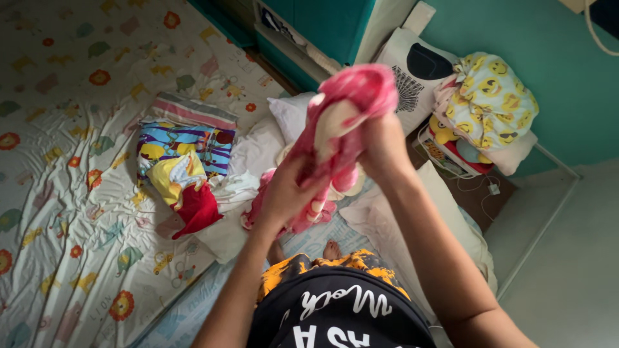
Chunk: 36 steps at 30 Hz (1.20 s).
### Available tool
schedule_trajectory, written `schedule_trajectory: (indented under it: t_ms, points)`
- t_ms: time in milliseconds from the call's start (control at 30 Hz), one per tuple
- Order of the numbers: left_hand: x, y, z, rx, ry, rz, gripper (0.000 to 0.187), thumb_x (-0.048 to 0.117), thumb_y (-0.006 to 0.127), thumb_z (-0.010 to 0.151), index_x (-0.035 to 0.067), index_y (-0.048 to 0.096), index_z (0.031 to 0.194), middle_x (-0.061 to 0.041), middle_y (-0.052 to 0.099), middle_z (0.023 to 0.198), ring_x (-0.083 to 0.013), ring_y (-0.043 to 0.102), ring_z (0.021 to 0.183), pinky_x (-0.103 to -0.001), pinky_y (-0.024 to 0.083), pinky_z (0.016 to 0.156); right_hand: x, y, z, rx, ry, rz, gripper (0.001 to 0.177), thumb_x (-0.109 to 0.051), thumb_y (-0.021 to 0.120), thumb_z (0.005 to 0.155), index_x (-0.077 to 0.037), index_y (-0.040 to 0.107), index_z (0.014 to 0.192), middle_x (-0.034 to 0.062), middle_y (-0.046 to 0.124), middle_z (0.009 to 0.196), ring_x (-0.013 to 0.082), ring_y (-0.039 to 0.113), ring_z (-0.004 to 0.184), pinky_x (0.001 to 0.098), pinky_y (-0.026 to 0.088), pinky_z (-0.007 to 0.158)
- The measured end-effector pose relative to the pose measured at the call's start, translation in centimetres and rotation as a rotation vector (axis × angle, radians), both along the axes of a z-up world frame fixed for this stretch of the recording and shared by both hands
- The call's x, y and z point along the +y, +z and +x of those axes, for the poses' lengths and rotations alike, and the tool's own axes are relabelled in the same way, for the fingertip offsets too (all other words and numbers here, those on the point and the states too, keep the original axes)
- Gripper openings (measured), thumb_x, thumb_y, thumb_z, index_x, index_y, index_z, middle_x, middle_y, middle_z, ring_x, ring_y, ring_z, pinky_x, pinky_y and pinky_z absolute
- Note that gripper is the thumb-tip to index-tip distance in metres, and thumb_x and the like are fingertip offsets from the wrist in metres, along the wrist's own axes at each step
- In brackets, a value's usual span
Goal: The person folds a yellow emoji-patterned blanket and a pink floral blanket, then places them on a shelf. The person also picks up and places a white pillow on the shelf.
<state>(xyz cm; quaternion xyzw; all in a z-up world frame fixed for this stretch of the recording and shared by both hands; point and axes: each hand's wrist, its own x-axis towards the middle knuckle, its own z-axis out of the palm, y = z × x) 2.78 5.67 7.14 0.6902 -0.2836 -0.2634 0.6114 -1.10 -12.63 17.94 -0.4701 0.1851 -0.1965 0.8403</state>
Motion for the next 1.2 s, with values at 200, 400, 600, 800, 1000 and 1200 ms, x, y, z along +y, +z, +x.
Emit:
schedule_trajectory:
  t_ms: [200, 400, 600, 800, 1000, 1200]
  points:
    - [-1.5, -11.2, -2.4, 0.044, 0.034, 0.194, 0.032, 0.025, 0.071, 0.093, 0.005, 0.07, 0.118, -0.014, 0.076, 0.099, -0.024, 0.074, 0.09, -0.038, 0.055, 0.08, -4.6, 6.0, -1.0, -0.357, -0.071, 0.162, 0.043, -0.036, 0.043, 0.105, -0.002, 0.058, 0.128, 0.0146, 0.067, 0.12, 0.0274, 0.07, 0.111, 0.0438, 0.062, 0.1]
    - [-1.3, -8.7, 0.1, -0.208, 0.21, -0.05, 0.024, 0.01, 0.054, 0.104, -0.001, 0.068, 0.12, -0.019, 0.074, 0.105, -0.0296, 0.072, 0.098, -0.04, 0.054, 0.084, -7.6, 6.6, -3.4, -0.218, -0.16, -0.399, 0.029, -0.02, 0.051, 0.115, 0.001, 0.061, 0.132, 0.0107, 0.068, 0.118, 0.0199, 0.069, 0.102, 0.0345, 0.059, 0.088]
    - [-3.8, 2.8, 2.7, -0.364, -0.016, -0.216, 0.027, 0.002, 0.054, 0.101, 0.0, 0.066, 0.124, -0.012, 0.071, 0.1, -0.0132, 0.071, 0.089, -0.032, 0.056, 0.08, -4.3, 0.1, -4.0, 0.238, 0.601, -0.732, 0.02, -0.014, 0.063, 0.096, -0.005, 0.069, 0.113, 0.0074, 0.072, 0.092, 0.018, 0.066, 0.075, 0.0315, 0.053, 0.065]
    - [-4.0, 4.9, 2.8, -0.094, 0.059, -0.258, 0.012, 0.007, 0.07, 0.101, 0.004, 0.06, 0.107, -0.009, 0.062, 0.089, -0.008, 0.058, 0.084, -0.029, 0.053, 0.075, -1.6, -2.5, -4.0, 0.4, 0.443, -0.694, 0.026, -0.002, 0.056, 0.088, -0.004, 0.066, 0.112, 0.0044, 0.072, 0.092, 0.0147, 0.067, 0.084, 0.0328, 0.058, 0.076]
    - [0.2, -7.0, 1.2, -0.315, -0.142, 0.251, 0.049, 0.039, 0.085, 0.072, 0.005, 0.074, 0.105, -0.021, 0.075, 0.087, -0.034, 0.075, 0.084, -0.044, 0.057, 0.072, -5.1, 1.0, -4.8, 0.058, 0.007, -0.377, 0.026, -0.008, 0.05, 0.102, -0.005, 0.061, 0.125, 0.0066, 0.068, 0.118, 0.017, 0.068, 0.107, 0.0309, 0.058, 0.095]
    - [7.8, -23.5, -1.4, -0.09, -0.218, 0.672, 0.044, 0.05, 0.067, 0.085, 0.011, 0.078, 0.102, -0.019, 0.077, 0.096, -0.0357, 0.075, 0.093, -0.045, 0.057, 0.081, -11.7, 5.0, -7.0, -0.362, -0.25, 0.004, 0.027, -0.024, 0.053, 0.115, 0.0, 0.058, 0.129, 0.0118, 0.064, 0.117, 0.0242, 0.066, 0.107, 0.0385, 0.057, 0.098]
